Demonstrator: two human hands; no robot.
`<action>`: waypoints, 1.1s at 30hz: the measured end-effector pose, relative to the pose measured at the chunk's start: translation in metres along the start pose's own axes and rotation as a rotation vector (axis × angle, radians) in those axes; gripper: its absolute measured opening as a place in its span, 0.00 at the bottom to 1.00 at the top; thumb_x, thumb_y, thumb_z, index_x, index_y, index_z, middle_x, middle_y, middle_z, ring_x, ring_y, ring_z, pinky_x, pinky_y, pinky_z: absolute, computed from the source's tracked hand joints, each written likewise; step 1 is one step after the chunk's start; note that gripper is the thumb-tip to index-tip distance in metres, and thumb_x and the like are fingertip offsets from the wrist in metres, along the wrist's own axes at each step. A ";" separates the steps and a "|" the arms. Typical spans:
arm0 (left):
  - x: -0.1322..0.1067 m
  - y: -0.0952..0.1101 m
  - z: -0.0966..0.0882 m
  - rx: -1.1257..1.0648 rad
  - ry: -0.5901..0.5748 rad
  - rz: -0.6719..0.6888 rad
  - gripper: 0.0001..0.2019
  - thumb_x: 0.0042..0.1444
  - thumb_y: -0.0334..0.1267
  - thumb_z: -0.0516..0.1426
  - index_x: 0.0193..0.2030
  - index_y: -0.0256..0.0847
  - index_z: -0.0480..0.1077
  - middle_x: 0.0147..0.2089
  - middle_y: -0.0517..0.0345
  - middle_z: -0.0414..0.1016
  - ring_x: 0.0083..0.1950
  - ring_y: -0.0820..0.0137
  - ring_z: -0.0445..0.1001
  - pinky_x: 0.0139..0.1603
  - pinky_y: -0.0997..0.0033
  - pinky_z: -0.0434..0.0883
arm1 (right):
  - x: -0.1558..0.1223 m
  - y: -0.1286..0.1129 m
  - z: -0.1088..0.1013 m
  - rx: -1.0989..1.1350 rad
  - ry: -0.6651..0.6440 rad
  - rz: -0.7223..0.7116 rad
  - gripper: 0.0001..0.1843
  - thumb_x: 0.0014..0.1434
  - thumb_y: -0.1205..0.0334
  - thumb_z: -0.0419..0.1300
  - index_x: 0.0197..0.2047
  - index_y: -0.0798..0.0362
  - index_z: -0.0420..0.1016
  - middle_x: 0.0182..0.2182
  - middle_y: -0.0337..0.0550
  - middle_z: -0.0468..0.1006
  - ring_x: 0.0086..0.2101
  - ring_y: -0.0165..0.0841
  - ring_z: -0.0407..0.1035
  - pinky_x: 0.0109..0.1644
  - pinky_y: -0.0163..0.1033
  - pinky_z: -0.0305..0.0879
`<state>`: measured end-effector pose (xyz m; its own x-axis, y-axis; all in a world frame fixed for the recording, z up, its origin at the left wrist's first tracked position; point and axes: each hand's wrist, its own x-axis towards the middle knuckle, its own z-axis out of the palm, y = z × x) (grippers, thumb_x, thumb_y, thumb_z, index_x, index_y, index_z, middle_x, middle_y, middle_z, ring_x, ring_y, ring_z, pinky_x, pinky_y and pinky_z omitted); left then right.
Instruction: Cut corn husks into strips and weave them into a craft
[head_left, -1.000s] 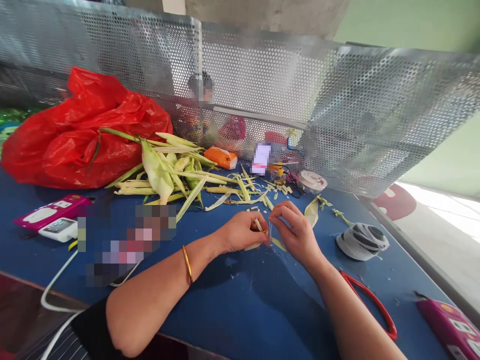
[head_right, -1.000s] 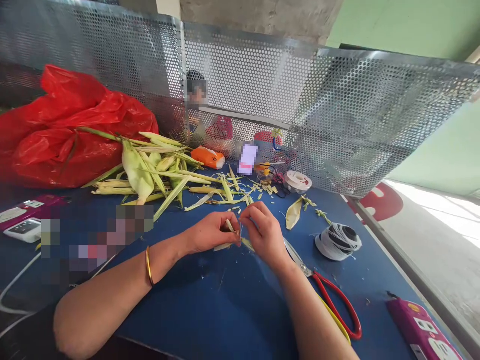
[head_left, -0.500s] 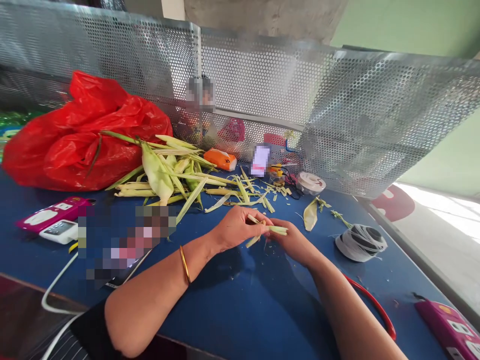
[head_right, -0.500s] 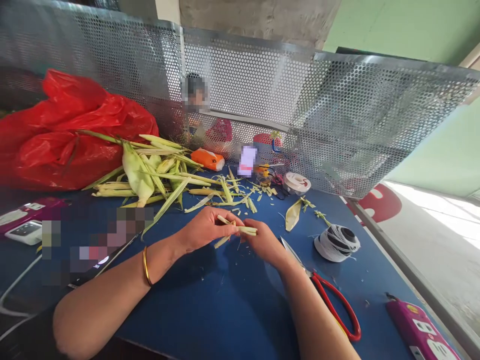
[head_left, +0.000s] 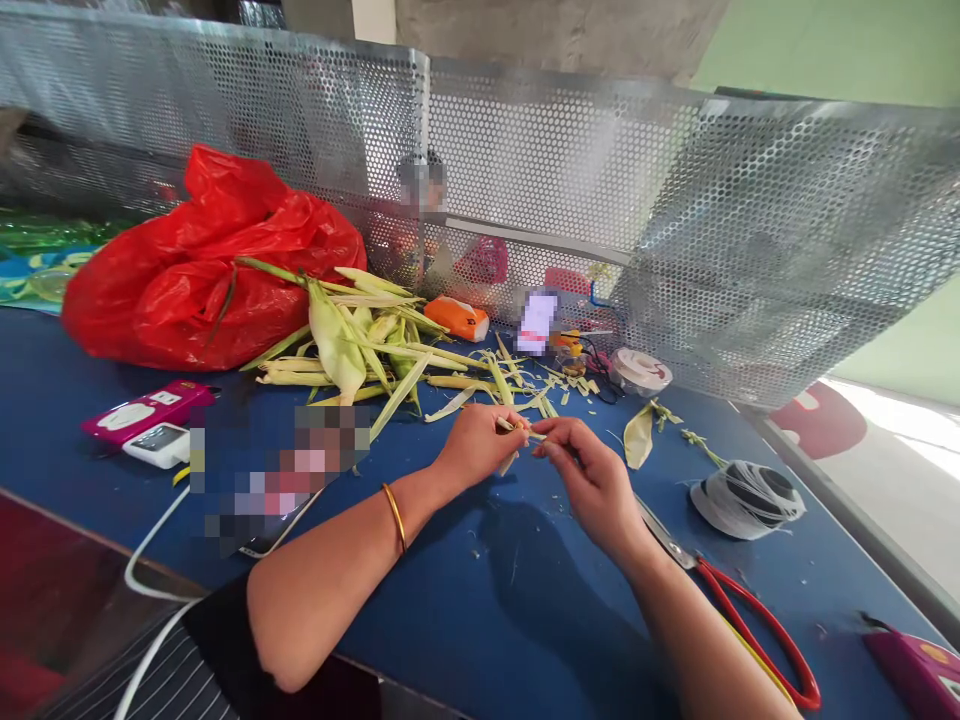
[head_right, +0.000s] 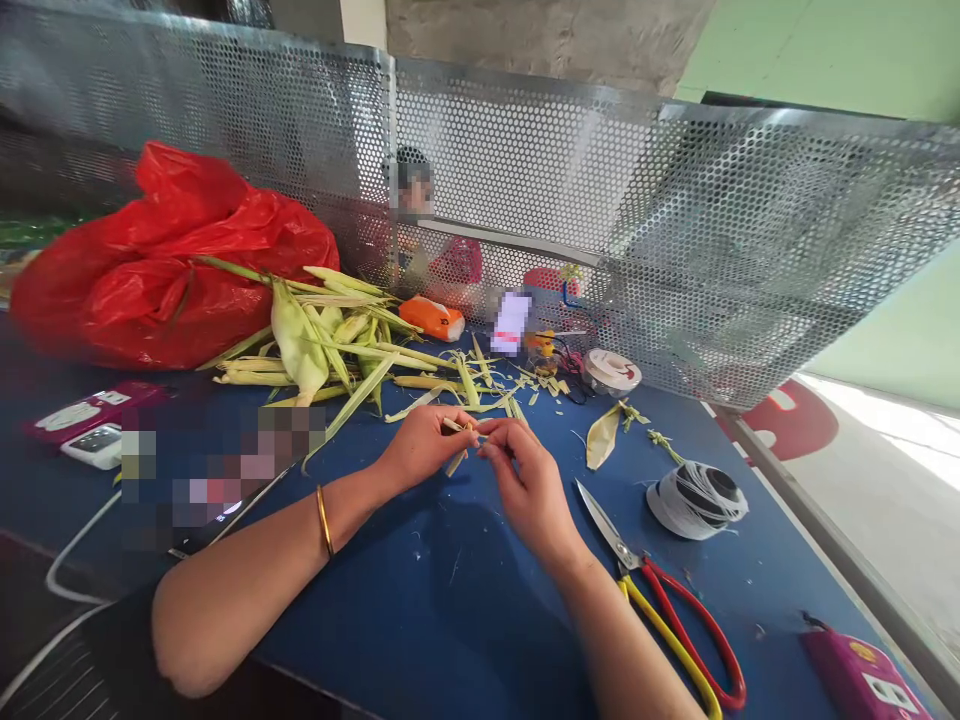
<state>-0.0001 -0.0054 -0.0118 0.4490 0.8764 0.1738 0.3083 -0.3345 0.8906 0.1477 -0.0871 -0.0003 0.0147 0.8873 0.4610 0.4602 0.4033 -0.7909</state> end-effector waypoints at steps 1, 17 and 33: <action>0.000 -0.001 0.001 -0.033 -0.030 -0.007 0.10 0.51 0.40 0.58 0.32 0.37 0.78 0.24 0.59 0.75 0.24 0.73 0.66 0.27 0.74 0.57 | 0.001 0.002 0.000 0.071 -0.007 0.051 0.11 0.64 0.57 0.53 0.31 0.50 0.69 0.35 0.46 0.77 0.37 0.36 0.71 0.40 0.40 0.65; -0.005 0.000 0.008 0.131 -0.055 0.078 0.09 0.54 0.37 0.56 0.34 0.38 0.78 0.28 0.58 0.78 0.30 0.71 0.72 0.32 0.74 0.63 | 0.006 0.017 -0.001 0.287 0.020 0.272 0.13 0.58 0.52 0.60 0.28 0.52 0.68 0.22 0.36 0.72 0.26 0.30 0.67 0.33 0.38 0.63; -0.032 0.018 0.015 1.032 -0.090 0.496 0.06 0.60 0.26 0.52 0.37 0.36 0.70 0.34 0.51 0.77 0.38 0.63 0.77 0.35 0.69 0.68 | 0.008 0.025 -0.005 0.269 -0.131 0.475 0.09 0.49 0.57 0.58 0.31 0.53 0.72 0.17 0.32 0.70 0.21 0.28 0.64 0.27 0.35 0.59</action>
<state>0.0038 -0.0446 -0.0072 0.7585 0.5551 0.3413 0.6026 -0.7969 -0.0430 0.1641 -0.0708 -0.0146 0.0470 0.9988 -0.0110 0.1866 -0.0196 -0.9822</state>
